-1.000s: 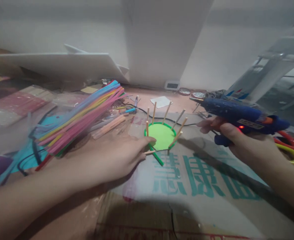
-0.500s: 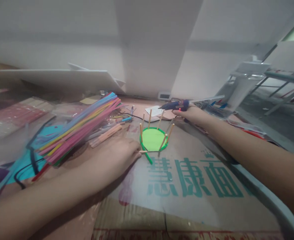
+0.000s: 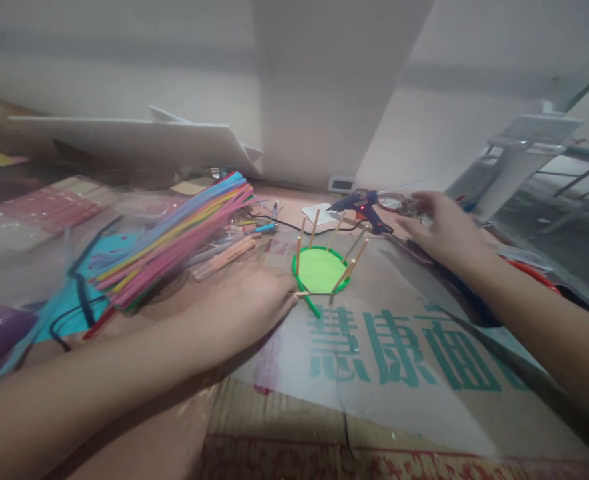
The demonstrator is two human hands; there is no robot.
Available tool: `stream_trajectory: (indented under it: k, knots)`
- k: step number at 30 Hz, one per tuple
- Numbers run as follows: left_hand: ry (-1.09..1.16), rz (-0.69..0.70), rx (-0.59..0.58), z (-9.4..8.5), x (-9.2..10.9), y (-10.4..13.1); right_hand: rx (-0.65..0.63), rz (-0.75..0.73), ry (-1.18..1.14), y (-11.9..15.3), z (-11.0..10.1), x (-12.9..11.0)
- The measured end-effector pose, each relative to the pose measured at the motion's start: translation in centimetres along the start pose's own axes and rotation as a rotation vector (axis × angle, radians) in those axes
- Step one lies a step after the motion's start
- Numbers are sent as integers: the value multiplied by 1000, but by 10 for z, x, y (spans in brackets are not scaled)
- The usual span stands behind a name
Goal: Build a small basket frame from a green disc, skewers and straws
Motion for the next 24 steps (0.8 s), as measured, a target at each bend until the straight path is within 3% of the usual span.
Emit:
stream_trajectory:
  k: [2, 4, 5, 8, 10, 15, 20, 24]
  knots:
    - [-18, 5, 1, 3, 1, 0, 107, -243, 62, 31, -24, -37]
    - [-19, 13, 8, 5, 2, 0, -26, -584, -48, 63, -25, -86]
    - [-13, 20, 12, 6, 3, 1, -98, -681, -90, 76, -23, -108]
    - [20, 9, 38, 2, 3, 5, -239, -818, -56, 96, -11, -161]
    - [49, -27, 54, -3, 0, 8, -296, -885, 18, 95, 0, -187]
    - [154, -62, -5, -8, -5, 13, -343, -922, 89, 77, 24, -213]
    - [220, -34, -80, -4, -9, 11, -348, -958, 100, 75, 33, -214]
    - [211, -14, -44, -2, -10, 8, -364, -940, 143, 80, 34, -216]
Point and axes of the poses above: each hand's wrist, its own y-axis away from the middle knuckle, its own z-axis out of the palm, x = y × z, the point moved 6 cm from there along -y, towards the middle knuckle, and after that the axes turned 12 degrees about -z, right-handed, at the moved point
